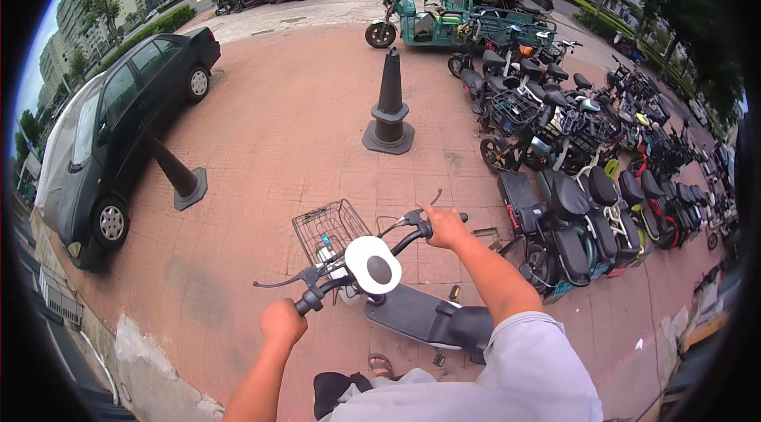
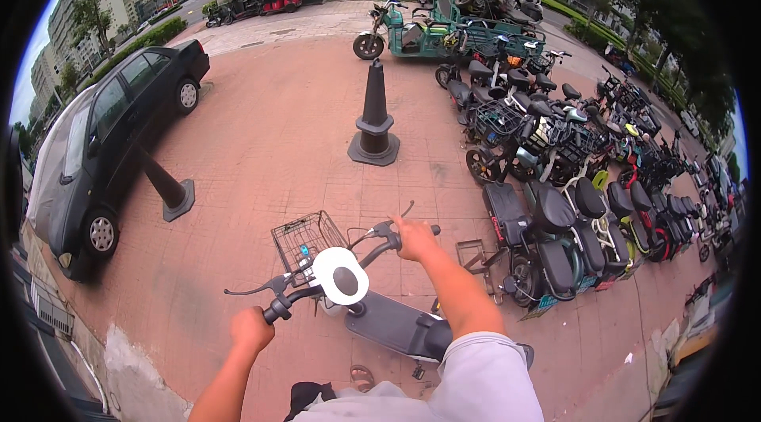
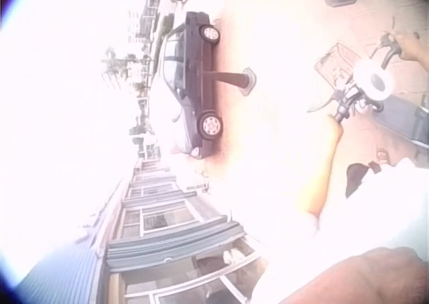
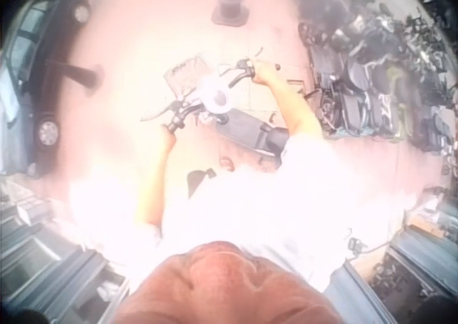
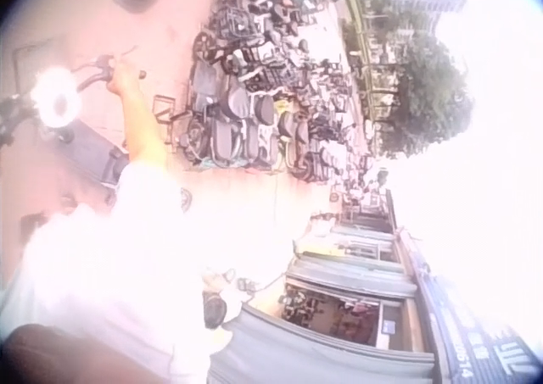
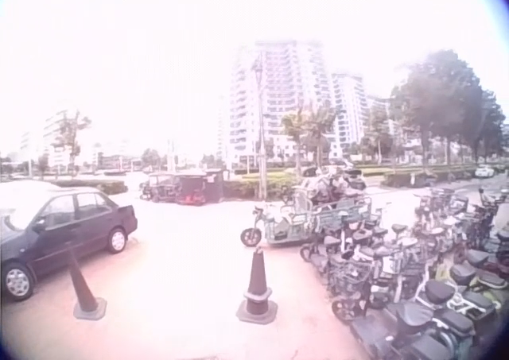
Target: The person tightens the front wheel of an electric scooter using a wrench, then wheels the scooter out of the workshop and parks it outside.
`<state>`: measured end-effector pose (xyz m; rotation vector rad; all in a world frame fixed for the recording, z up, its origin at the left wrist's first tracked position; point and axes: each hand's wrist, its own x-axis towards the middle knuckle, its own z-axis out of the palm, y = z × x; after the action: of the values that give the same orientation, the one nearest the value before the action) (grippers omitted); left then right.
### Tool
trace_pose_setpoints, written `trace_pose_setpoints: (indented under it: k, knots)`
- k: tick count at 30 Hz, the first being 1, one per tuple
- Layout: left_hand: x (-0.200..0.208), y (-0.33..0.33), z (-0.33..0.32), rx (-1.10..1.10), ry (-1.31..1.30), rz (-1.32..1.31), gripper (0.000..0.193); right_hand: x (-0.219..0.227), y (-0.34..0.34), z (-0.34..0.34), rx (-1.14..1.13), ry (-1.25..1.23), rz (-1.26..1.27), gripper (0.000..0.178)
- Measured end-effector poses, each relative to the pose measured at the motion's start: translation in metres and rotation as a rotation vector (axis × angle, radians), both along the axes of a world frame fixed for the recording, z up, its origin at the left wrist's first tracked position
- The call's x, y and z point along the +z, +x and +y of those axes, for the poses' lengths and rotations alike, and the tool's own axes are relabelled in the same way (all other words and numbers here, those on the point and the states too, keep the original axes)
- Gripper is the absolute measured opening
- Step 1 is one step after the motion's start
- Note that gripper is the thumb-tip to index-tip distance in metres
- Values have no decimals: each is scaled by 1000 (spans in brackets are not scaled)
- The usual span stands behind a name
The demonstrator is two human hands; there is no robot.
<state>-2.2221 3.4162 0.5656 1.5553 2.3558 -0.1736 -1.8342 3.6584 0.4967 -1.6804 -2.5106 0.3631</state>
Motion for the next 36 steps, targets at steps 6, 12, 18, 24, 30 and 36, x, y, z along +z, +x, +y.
trace_pose_setpoints:
  k: [6, 12, 18, 24, 30, 36]
  knots:
    - [0, -138, 183, -123, 39, 94, 19, -13, -113, 129, -131, -27, -3, 84]
    - [2, -253, 385, -305, 23, 133, 20, -18, -211, 251, -317, -51, 1, 83]
    - [-5, -347, 579, -431, -81, 99, 20, -41, -287, 373, -472, -26, -18, 90]
    - [-17, -418, 781, -466, 74, 22, 17, -38, -354, 561, -538, -56, 26, 84]
    - [-48, -521, 951, -424, 66, -9, 16, -28, -462, 779, -437, 63, -62, 91]
    - [-73, -617, 1117, -370, -33, -147, 22, -32, -554, 966, -386, 50, -192, 102]
